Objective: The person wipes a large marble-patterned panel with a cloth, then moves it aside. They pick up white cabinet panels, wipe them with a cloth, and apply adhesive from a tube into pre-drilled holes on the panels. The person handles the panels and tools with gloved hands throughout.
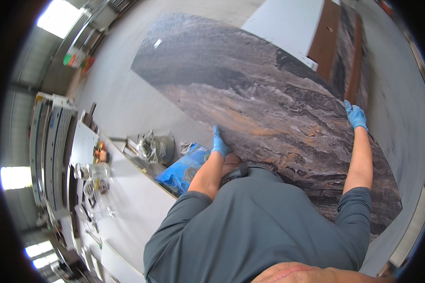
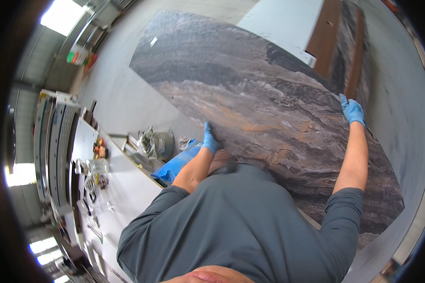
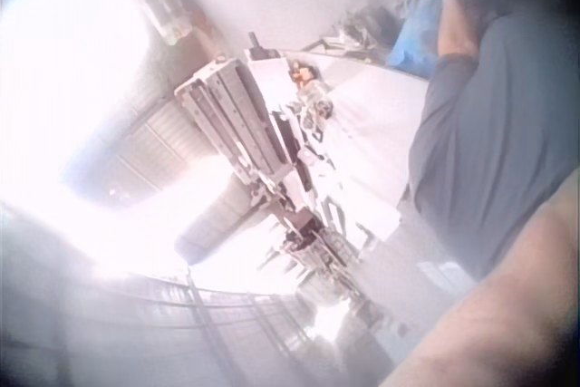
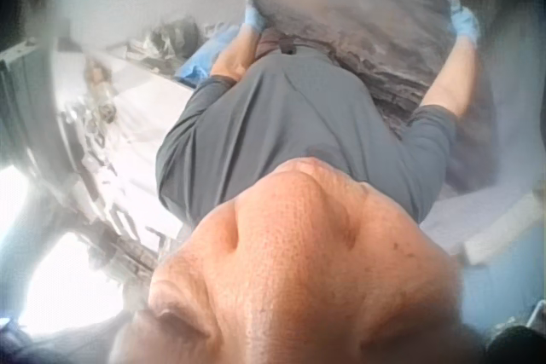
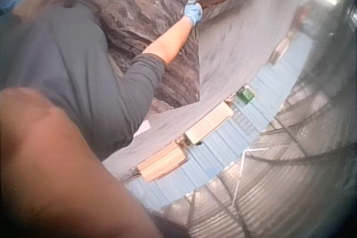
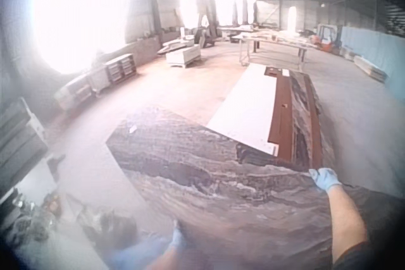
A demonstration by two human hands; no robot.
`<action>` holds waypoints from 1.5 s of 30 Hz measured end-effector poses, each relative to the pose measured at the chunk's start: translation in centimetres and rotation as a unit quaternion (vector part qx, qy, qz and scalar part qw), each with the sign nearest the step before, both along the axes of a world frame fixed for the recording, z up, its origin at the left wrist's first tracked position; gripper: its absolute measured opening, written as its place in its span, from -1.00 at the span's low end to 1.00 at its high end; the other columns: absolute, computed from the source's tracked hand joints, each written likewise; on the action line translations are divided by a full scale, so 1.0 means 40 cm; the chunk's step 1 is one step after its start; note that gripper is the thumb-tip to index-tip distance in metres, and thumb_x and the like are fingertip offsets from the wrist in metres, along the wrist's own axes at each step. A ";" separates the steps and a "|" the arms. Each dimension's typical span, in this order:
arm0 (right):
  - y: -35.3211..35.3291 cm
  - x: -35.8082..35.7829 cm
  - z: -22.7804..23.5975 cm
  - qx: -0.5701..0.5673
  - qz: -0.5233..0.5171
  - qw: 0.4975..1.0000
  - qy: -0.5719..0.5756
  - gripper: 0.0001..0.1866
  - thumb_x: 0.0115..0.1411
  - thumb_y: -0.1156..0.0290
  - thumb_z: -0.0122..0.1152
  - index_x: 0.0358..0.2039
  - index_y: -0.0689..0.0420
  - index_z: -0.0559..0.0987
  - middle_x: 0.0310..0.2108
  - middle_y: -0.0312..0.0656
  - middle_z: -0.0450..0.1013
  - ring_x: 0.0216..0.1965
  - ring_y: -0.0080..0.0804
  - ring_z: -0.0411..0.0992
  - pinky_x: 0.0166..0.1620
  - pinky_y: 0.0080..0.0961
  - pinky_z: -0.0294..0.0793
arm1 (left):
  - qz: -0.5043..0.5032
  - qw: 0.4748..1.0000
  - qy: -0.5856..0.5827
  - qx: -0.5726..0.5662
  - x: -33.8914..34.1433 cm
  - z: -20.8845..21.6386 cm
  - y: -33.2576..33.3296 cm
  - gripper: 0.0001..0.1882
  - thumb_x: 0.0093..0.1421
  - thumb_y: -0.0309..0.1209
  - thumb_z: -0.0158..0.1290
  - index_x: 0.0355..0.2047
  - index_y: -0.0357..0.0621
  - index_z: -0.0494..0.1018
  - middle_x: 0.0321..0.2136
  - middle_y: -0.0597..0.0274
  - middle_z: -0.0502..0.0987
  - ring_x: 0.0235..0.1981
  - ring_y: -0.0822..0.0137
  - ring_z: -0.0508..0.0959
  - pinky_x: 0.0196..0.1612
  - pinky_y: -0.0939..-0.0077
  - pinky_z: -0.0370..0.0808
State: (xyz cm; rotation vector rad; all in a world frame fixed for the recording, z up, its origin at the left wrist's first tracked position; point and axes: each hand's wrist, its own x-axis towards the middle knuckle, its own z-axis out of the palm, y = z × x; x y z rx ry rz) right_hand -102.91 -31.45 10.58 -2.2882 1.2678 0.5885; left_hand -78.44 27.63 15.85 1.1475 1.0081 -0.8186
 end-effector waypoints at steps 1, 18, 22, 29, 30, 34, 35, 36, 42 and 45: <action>0.003 -0.003 -0.004 -0.013 0.006 1.000 0.000 -0.09 0.32 -0.47 -0.22 -0.12 0.20 0.71 -0.04 0.27 0.55 0.06 0.24 0.51 0.15 0.00 0.47 | -0.006 1.000 -0.001 -0.013 -0.004 0.002 0.006 0.11 0.09 0.56 -0.03 0.44 0.05 0.24 0.43 0.13 0.27 0.40 -0.09 0.23 0.44 -0.24 0.07; -0.026 -0.064 0.018 0.010 0.022 1.000 -0.020 -0.07 0.33 -0.45 -0.23 -0.03 0.24 0.68 0.00 0.26 0.55 0.07 0.23 0.52 0.15 -0.03 0.48 | -0.002 1.000 0.022 0.020 -0.075 0.012 -0.024 0.08 0.16 0.54 -0.10 0.47 0.06 0.18 0.45 0.09 0.21 0.43 -0.12 0.17 0.42 -0.32 0.06; -0.035 -0.055 0.041 -0.008 0.019 1.000 0.006 -0.08 0.33 -0.45 -0.23 -0.04 0.24 0.68 -0.01 0.29 0.55 0.07 0.24 0.51 0.16 -0.02 0.47 | 0.011 0.999 0.046 0.012 -0.038 0.018 -0.054 0.09 0.10 0.57 -0.07 0.45 0.13 0.22 0.44 0.15 0.24 0.43 -0.10 0.19 0.43 -0.35 0.03; -0.033 -0.005 0.022 -0.015 0.001 1.000 -0.023 -0.11 0.34 -0.42 -0.18 -0.08 0.26 0.69 -0.02 0.28 0.55 0.09 0.25 0.49 0.18 -0.01 0.45 | -0.010 0.999 0.004 -0.032 0.005 0.010 -0.039 0.06 0.12 0.54 -0.03 0.44 0.14 0.23 0.45 0.16 0.24 0.42 -0.10 0.20 0.43 -0.33 0.04; -0.048 0.009 0.014 -0.010 -0.001 1.000 -0.009 -0.12 0.34 -0.41 -0.18 -0.08 0.26 0.69 -0.03 0.28 0.55 0.07 0.25 0.50 0.17 -0.01 0.46 | -0.014 0.999 0.012 -0.042 0.010 0.002 -0.046 0.05 0.13 0.54 -0.05 0.45 0.15 0.22 0.45 0.18 0.23 0.42 -0.10 0.20 0.43 -0.33 0.06; -0.092 0.012 0.002 -0.025 -0.003 1.000 -0.017 -0.14 0.35 -0.38 -0.16 -0.11 0.25 0.70 -0.08 0.27 0.57 0.02 0.24 0.54 0.13 -0.02 0.49 | -0.046 0.999 0.004 -0.026 0.005 -0.014 -0.071 0.06 0.13 0.55 -0.07 0.45 0.16 0.20 0.46 0.20 0.22 0.42 -0.09 0.20 0.42 -0.33 0.07; -0.100 0.005 0.005 -0.031 -0.006 0.999 -0.025 -0.15 0.35 -0.37 -0.16 -0.12 0.25 0.71 -0.09 0.27 0.58 0.01 0.23 0.54 0.12 -0.03 0.49 | -0.062 0.998 -0.006 -0.018 0.004 -0.016 -0.079 0.07 0.12 0.57 -0.08 0.46 0.17 0.19 0.46 0.20 0.22 0.42 -0.09 0.20 0.42 -0.34 0.08; -0.106 -0.003 0.009 -0.026 0.001 0.999 -0.023 -0.15 0.35 -0.37 -0.16 -0.13 0.25 0.71 -0.09 0.27 0.58 0.00 0.23 0.55 0.12 -0.03 0.50 | -0.048 0.999 0.017 -0.018 0.000 -0.013 -0.083 0.08 0.12 0.57 -0.08 0.46 0.17 0.19 0.46 0.21 0.22 0.42 -0.09 0.20 0.42 -0.34 0.08; -0.147 -0.058 0.039 -0.040 -0.010 0.997 -0.066 -0.17 0.34 -0.37 -0.11 -0.19 0.25 0.72 -0.13 0.26 0.59 -0.04 0.21 0.57 0.08 -0.03 0.53 | -0.018 0.998 0.053 -0.035 -0.030 -0.009 -0.147 0.12 0.08 0.63 -0.16 0.43 0.15 0.25 0.43 0.22 0.27 0.41 -0.05 0.23 0.43 -0.28 0.09; -0.176 -0.076 0.043 -0.024 -0.017 0.998 -0.055 -0.17 0.33 -0.38 -0.10 -0.19 0.24 0.72 -0.12 0.23 0.60 -0.04 0.19 0.57 0.08 -0.06 0.52 | -0.039 0.998 0.040 -0.004 -0.057 -0.013 -0.189 0.07 0.17 0.60 -0.26 0.47 0.17 0.17 0.46 0.21 0.20 0.42 -0.07 0.19 0.42 -0.30 0.10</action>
